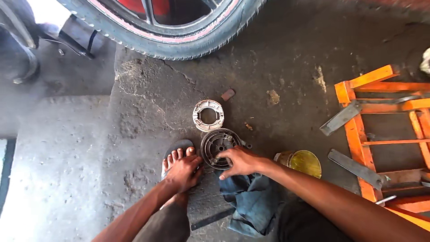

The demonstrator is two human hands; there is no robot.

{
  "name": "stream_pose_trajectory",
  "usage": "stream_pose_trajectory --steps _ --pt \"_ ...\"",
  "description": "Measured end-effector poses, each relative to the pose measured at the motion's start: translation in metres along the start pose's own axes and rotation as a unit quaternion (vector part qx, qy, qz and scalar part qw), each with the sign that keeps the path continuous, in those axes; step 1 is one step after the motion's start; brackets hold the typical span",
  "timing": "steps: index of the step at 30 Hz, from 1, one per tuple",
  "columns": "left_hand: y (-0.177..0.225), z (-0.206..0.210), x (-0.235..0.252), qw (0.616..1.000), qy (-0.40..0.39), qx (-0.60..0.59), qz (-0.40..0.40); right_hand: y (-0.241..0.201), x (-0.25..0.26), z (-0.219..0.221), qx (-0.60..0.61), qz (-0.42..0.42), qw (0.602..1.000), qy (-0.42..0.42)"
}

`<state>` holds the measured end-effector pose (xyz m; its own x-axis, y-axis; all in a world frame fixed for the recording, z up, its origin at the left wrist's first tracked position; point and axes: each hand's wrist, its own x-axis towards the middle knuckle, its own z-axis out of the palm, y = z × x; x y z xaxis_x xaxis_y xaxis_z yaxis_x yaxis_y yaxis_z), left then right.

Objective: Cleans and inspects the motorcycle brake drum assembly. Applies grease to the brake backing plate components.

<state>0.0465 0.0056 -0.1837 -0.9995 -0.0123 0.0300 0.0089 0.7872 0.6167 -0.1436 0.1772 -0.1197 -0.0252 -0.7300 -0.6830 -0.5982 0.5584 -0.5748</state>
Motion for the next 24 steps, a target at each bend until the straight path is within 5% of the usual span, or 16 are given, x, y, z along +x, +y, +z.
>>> stream_pose_trajectory --steps 13,16,19,21,24 --pt "-0.003 0.003 -0.002 0.999 0.028 0.019 0.008 0.003 -0.015 -0.013 0.085 -0.050 0.992 -0.075" --pt "-0.006 0.002 -0.002 0.999 0.029 0.012 0.011 0.010 -0.052 -0.049 0.100 -0.029 0.993 0.053" --pt "-0.008 0.001 0.000 1.000 0.012 -0.004 0.006 0.035 -0.130 -0.079 0.096 0.056 0.946 0.304" --pt "-0.011 -0.002 -0.002 1.000 0.009 0.000 0.001 0.062 -0.171 -0.064 0.070 0.130 0.864 0.481" --pt "-0.010 -0.003 -0.002 1.000 0.003 0.005 -0.016 0.103 -0.214 0.009 -0.047 0.239 0.823 0.513"
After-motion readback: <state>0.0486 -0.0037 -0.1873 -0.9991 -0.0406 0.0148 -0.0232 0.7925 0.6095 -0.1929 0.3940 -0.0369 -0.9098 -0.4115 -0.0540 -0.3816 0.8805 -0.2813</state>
